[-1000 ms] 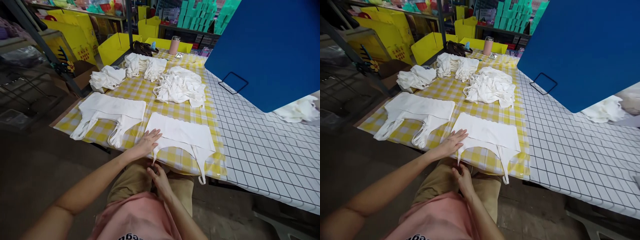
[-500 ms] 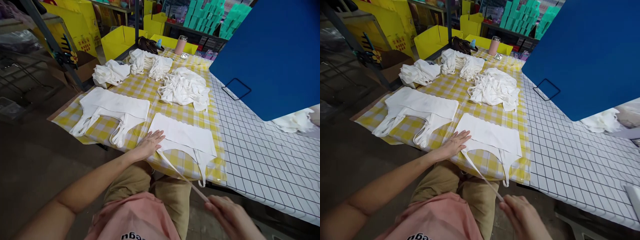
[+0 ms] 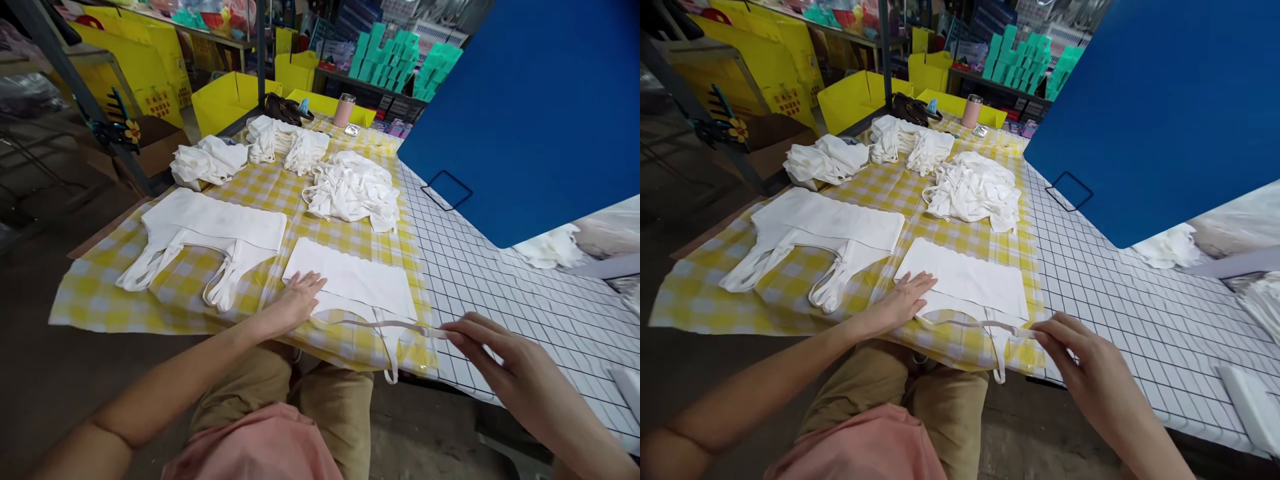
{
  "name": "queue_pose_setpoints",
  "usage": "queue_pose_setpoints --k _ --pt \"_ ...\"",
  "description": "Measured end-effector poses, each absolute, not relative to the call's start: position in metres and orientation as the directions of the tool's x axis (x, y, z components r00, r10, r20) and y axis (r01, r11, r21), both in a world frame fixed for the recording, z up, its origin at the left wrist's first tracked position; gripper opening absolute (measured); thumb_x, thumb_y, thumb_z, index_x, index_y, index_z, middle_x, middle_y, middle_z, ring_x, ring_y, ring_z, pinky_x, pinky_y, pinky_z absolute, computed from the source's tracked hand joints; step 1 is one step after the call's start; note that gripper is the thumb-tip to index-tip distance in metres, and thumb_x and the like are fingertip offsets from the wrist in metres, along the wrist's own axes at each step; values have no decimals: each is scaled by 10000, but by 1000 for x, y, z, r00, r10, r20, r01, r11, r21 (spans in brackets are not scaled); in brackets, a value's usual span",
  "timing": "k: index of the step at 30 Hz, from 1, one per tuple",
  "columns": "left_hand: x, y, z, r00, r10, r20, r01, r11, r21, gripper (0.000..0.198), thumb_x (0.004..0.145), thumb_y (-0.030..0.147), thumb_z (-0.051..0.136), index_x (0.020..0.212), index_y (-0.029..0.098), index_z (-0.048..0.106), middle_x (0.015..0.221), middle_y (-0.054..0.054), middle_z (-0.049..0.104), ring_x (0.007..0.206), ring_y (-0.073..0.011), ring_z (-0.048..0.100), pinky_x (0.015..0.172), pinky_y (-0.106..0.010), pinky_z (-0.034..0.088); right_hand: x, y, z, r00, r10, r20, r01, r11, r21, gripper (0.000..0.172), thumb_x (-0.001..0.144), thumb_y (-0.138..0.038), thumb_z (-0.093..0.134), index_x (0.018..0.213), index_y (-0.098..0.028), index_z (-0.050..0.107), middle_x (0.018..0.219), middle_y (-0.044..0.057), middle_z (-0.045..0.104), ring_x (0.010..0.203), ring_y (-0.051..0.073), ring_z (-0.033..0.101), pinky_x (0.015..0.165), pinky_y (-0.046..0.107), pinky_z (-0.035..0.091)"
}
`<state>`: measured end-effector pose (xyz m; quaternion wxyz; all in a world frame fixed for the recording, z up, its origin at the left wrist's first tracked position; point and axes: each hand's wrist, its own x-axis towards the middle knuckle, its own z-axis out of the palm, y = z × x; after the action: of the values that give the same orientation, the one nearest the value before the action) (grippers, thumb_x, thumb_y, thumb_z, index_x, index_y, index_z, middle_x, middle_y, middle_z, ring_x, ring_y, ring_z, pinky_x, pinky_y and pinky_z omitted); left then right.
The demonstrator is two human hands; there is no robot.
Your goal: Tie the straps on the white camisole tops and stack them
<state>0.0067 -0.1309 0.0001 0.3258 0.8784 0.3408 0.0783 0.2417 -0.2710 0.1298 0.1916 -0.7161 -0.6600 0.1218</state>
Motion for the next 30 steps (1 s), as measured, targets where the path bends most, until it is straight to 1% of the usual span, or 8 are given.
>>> queue_pose_setpoints --k 4,7,11,17,22,25,28,30 --pt "34 -147 53 875 484 20 180 -363 914 423 890 321 423 1296 202 438 1316 -47 499 1207 -173 452 1010 -293 334 226 -248 131 -102 995 4 910 95 -403 351 879 -447 390 761 -220 630 731 68 603 577 155 550 471 258 403" --pt "50 -155 68 916 401 15 55 -162 985 400 858 457 447 1065 155 608 999 -58 668 949 -180 597 826 -257 435 221 -234 129 -177 983 -50 921 148 -359 310 920 -329 344 794 -201 597 746 61 588 620 148 553 518 254 416" --pt "57 -157 56 884 465 -38 -13 107 994 383 846 455 451 823 115 627 590 -18 634 683 -136 612 760 -250 440 222 -226 112 -212 976 45 932 216 -293 213 910 -241 358 908 -210 569 854 68 579 737 167 572 576 263 454" --pt "49 -160 42 865 480 -146 -46 366 929 333 807 420 492 765 104 590 458 14 563 432 -102 541 561 -226 439 214 -225 65 -217 934 283 952 267 -151 264 864 -223 451 1122 -194 498 901 81 550 813 195 562 619 282 472" --pt "46 -168 43 869 442 -220 6 435 900 352 788 449 497 752 107 567 458 15 545 380 -105 520 440 -203 394 200 -220 44 -283 900 333 929 344 -139 200 847 -108 383 895 -191 559 725 34 573 642 151 547 534 239 422" --pt "41 -165 40 850 470 -237 82 327 942 383 841 448 421 770 108 584 484 12 549 423 -107 534 475 -210 408 196 -217 41 -229 898 376 918 329 -224 216 841 -89 371 807 -192 559 674 19 578 613 130 547 531 218 409" --pt "33 -150 26 736 663 -138 265 -94 960 312 870 365 429 795 133 626 648 -13 621 650 -136 585 657 -245 445 193 -217 38 -77 922 379 891 234 -388 209 832 -112 387 841 -195 578 688 14 608 626 124 575 552 215 421" --pt "27 -134 11 660 751 9 445 -400 801 161 834 268 522 866 156 633 854 -32 643 849 -172 568 795 -292 422 190 -217 32 75 949 308 828 113 -549 167 827 -174 433 881 -200 589 696 12 637 626 131 598 571 227 442"
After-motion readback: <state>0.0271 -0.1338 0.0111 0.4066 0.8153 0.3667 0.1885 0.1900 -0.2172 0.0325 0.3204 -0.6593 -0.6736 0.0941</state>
